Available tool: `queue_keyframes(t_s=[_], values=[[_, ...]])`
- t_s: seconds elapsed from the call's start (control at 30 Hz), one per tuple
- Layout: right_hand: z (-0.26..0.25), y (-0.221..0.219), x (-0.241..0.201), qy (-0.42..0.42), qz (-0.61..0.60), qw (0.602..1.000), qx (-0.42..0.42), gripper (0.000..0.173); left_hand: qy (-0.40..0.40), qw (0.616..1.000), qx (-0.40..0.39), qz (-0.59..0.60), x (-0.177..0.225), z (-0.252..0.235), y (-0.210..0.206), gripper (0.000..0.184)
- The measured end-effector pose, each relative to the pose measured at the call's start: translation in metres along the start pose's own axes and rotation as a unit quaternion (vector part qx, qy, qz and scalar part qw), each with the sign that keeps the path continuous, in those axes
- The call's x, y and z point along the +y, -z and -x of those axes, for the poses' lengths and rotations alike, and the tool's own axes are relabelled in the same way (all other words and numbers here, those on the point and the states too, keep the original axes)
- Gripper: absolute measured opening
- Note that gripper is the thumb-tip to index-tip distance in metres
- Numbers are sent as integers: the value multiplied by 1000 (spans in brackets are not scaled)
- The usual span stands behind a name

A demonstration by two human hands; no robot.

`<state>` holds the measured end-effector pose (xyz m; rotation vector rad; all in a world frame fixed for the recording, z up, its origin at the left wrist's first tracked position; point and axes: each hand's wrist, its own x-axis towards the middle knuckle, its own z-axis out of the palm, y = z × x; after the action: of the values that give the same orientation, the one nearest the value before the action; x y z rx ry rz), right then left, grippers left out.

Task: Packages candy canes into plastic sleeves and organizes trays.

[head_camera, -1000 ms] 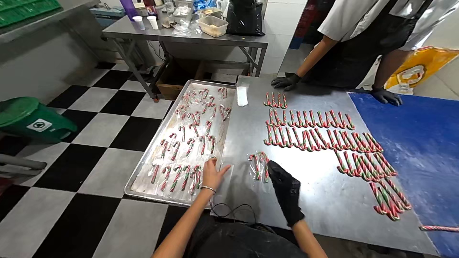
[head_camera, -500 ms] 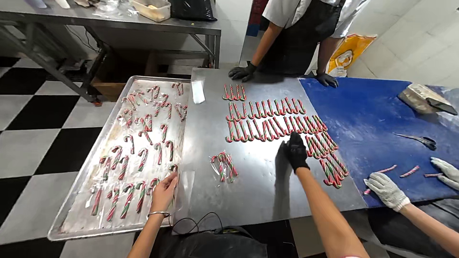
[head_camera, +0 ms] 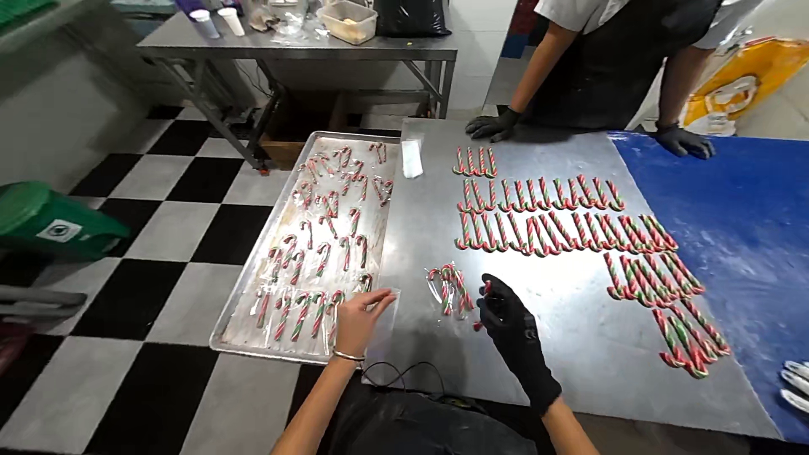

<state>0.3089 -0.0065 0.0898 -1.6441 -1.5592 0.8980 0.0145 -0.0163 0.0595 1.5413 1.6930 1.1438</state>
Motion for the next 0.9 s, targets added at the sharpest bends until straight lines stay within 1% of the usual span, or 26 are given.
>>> queue_keyframes(t_s=[0.03,0.07,0.13,0.2,0.3,0.43,0.47,0.53,0.57,0.6,0.67,0.7,0.73,0.8,0.83,0.87,0.9], values=[[6,-2,-21,15,-94,995,10,53,-35,999,-2,-5,6,1,-1,20],[11,-4,-41,39,-159,986,21,58,-63,998,-6,-1,11,2,-2,20],[20,-12,-72,99,-205,973,50,68,-106,994,-14,9,21,4,-5,20],[23,-23,-86,146,-188,968,86,66,-143,990,-14,8,30,5,-6,23],[25,-36,-91,184,-143,964,127,54,-183,983,-8,-12,42,10,-4,25],[29,-46,-92,192,-136,963,134,48,-235,972,0,17,51,16,-1,24],[30,-49,-90,207,-122,962,132,44,-239,970,-1,34,53,18,-1,23],[32,-52,-80,254,-55,961,93,29,-236,969,-2,69,58,23,-3,19],[33,-50,-74,267,-7,963,46,29,-232,969,-1,83,59,25,-5,16],[35,-46,-70,255,23,967,-6,34,-228,969,-12,91,60,29,-7,14],[40,-28,-72,163,4,978,-130,51,-209,970,-51,117,59,39,-12,11],[42,-18,-79,108,-9,975,-195,55,-199,970,-67,119,59,44,-14,10],[43,-8,-87,55,-17,964,-258,53,-193,971,-80,115,59,47,-15,10],[41,0,-80,8,-37,933,-359,51,-175,972,-103,117,58,50,-18,12],[39,-1,-70,-7,-56,924,-379,50,-165,972,-115,124,56,49,-20,13],[38,-3,-63,-13,-75,928,-365,45,-151,972,-123,134,55,46,-21,16],[38,-6,-57,-10,-96,941,-323,37,-128,974,-128,140,55,41,-20,21]])
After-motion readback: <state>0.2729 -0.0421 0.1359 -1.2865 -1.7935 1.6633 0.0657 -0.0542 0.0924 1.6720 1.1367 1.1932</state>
